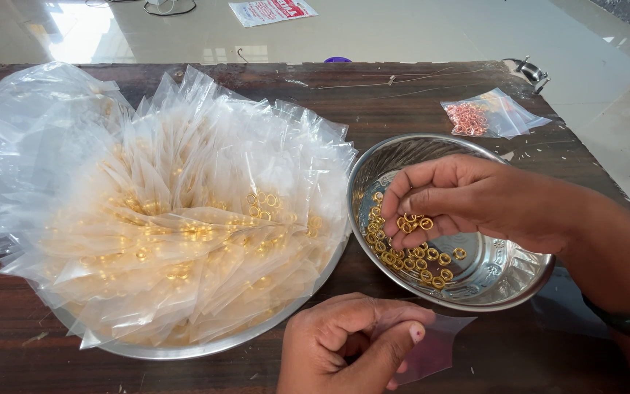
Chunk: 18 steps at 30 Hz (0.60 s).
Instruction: The person packages small gold-colored rings into small plastic bags.
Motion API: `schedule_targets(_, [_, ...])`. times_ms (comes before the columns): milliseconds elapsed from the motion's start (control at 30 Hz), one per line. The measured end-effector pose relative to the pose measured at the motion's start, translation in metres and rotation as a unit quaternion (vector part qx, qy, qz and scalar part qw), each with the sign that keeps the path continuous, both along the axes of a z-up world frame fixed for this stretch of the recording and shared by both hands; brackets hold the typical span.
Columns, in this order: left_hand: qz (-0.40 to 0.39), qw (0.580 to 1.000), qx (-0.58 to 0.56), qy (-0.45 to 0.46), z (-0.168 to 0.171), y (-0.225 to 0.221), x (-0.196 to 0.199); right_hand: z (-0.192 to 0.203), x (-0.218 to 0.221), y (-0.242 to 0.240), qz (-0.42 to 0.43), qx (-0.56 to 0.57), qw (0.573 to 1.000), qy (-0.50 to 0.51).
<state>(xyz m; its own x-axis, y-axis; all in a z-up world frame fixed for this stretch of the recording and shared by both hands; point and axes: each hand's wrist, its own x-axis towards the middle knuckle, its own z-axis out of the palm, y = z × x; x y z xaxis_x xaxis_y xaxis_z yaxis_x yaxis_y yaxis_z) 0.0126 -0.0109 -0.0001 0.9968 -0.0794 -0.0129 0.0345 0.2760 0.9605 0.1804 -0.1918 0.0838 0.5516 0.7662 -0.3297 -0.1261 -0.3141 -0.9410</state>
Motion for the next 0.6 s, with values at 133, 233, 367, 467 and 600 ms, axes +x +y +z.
schedule_targets(133, [-0.008, 1.000, 0.008, 0.003, 0.000, 0.001, 0.000, 0.002, -0.002, 0.002, 0.001, -0.017, 1.000, -0.010])
schedule_targets(233, [-0.014, 1.000, 0.010, 0.003, 0.000, 0.001, 0.000, 0.003, -0.003, 0.002, 0.008, -0.042, 0.999, -0.025])
schedule_targets(367, [-0.020, 1.000, 0.000, -0.015, -0.004, 0.000, 0.001, 0.006, -0.006, 0.008, 0.018, -0.037, 0.998, -0.039])
schedule_targets(467, [-0.024, 1.000, -0.007, -0.018, -0.005, 0.000, 0.001, 0.020, -0.017, 0.023, -0.024, -0.094, 0.994, -0.051])
schedule_targets(600, [-0.025, 1.000, -0.009, -0.015, -0.006, 0.000, 0.001, 0.018, -0.016, 0.021, -0.049, -0.102, 0.993, -0.037])
